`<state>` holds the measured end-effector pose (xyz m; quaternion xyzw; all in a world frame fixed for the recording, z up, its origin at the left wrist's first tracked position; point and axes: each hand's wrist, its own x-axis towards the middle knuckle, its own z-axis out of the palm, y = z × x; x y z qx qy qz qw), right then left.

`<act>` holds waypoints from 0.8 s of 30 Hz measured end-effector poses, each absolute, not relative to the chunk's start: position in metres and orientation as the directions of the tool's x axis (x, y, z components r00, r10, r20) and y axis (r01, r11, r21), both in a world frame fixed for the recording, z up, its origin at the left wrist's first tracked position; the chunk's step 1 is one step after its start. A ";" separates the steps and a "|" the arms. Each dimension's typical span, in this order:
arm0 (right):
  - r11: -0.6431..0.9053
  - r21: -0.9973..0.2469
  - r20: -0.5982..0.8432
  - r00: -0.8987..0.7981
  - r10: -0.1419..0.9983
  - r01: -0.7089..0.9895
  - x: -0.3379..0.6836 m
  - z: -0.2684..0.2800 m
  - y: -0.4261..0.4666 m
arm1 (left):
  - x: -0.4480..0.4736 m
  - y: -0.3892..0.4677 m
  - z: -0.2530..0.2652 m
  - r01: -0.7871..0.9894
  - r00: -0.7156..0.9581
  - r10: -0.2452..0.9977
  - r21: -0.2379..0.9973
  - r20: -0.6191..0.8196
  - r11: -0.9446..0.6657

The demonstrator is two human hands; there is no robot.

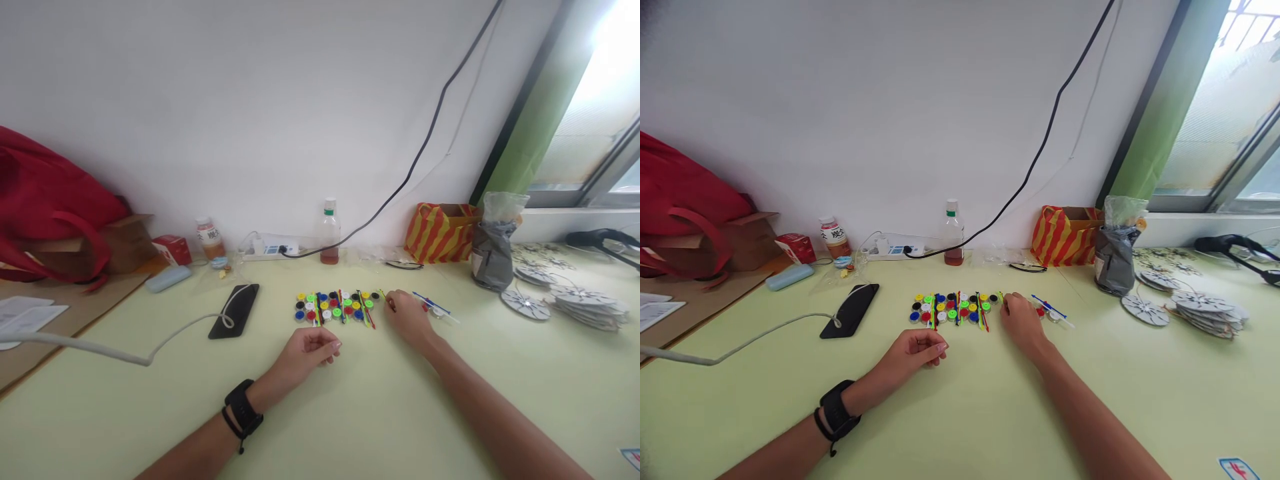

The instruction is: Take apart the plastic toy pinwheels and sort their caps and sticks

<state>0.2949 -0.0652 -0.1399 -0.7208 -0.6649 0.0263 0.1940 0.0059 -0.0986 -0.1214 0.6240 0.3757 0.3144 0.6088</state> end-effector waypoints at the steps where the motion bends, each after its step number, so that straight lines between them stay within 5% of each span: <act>1: -0.043 -0.320 0.220 0.118 0.968 0.947 0.295 -0.139 -0.065 | 0.006 -0.098 -0.121 0.087 0.520 0.852 0.996 -0.065 0.023; 10: -0.123 -0.441 0.236 0.247 0.940 0.889 0.300 -0.135 -0.066 | 0.007 -0.101 -0.117 0.089 0.515 0.854 0.996 -0.073 0.032; 24: 0.056 -0.615 0.291 0.160 0.943 0.786 0.297 -0.135 -0.074 | 0.006 -0.101 -0.117 0.084 0.522 0.850 0.996 -0.075 0.037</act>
